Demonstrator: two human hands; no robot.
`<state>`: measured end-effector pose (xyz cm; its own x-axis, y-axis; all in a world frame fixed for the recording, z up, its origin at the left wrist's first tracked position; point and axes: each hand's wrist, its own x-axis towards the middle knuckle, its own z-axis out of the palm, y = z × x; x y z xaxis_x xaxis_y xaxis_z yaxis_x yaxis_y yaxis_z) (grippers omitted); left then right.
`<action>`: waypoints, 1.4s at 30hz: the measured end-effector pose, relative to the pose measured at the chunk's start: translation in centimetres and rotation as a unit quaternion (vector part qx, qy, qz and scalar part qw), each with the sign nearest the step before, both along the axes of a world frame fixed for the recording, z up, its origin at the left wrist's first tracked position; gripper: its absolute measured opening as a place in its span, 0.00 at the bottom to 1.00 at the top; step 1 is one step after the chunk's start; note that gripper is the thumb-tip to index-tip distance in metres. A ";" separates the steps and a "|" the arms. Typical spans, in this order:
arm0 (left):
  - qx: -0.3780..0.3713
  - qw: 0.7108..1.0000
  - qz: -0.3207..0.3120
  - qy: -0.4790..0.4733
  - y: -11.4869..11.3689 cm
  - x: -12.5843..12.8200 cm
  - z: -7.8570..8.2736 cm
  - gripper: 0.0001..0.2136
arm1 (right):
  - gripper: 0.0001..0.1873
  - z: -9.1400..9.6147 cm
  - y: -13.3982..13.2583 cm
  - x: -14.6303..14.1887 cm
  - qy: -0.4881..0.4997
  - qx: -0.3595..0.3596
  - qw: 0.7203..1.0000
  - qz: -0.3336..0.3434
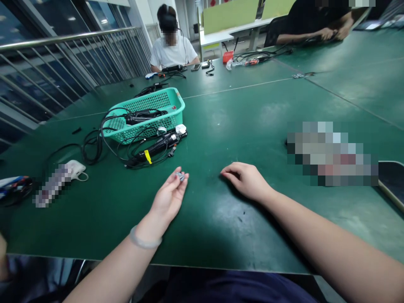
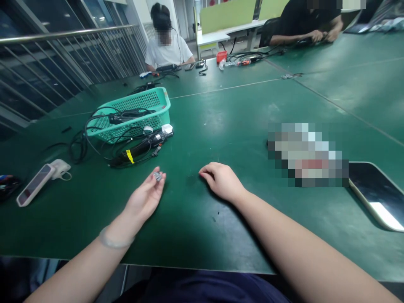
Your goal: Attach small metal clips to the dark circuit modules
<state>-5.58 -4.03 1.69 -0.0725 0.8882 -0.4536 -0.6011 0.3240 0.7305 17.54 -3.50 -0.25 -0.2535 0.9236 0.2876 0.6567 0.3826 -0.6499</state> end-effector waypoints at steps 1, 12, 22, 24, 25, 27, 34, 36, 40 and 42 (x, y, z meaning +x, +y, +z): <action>-0.003 0.999 0.022 0.023 -0.3 -1.3 0.1 0.11 | 0.10 0.0 0.0 0.0 0.002 -0.002 1.000 0.002; 0.063 0.790 -0.090 0.603 -1.6 -9.0 1.0 0.16 | 0.10 0.4 -0.4 -0.1 0.026 -0.026 0.999 0.002; 0.196 0.578 -0.182 0.771 -1.7 -8.5 1.0 0.10 | 0.10 0.2 0.4 0.4 0.013 -0.061 0.998 0.018; 0.190 0.592 -0.191 0.759 -1.7 -8.6 1.3 0.11 | 0.10 0.2 0.6 0.4 0.003 -0.066 0.997 0.035; 0.180 0.605 -0.191 0.752 -1.7 -8.7 1.4 0.12 | 0.10 0.1 0.7 0.4 0.000 -0.068 0.997 0.040; 0.142 0.641 -0.175 0.734 -1.5 -9.0 1.3 0.14 | 0.10 0.0 0.8 0.4 0.000 -0.073 0.996 0.043; 0.163 0.771 -0.140 0.599 0.1 -7.4 -1.9 0.11 | 0.10 0.0 0.8 0.2 0.014 -0.082 0.995 0.047; 0.197 0.784 -0.180 0.561 0.7 -4.7 -2.2 0.08 | 0.10 0.1 0.7 0.1 0.018 -0.087 0.995 0.047; 0.236 0.834 -0.267 0.420 1.8 2.2 -1.1 0.07 | 0.10 0.0 0.5 0.3 0.029 -0.092 0.995 0.033; 0.228 0.878 -0.289 0.306 2.3 4.7 -0.3 0.08 | 0.10 -0.1 0.4 0.5 0.037 -0.092 0.995 0.018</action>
<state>-0.90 -1.74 1.37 0.3435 0.9362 -0.0743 0.1177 0.0356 0.9924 18.00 -3.06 -0.38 -0.2721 0.9530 0.1335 0.5922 0.2752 -0.7574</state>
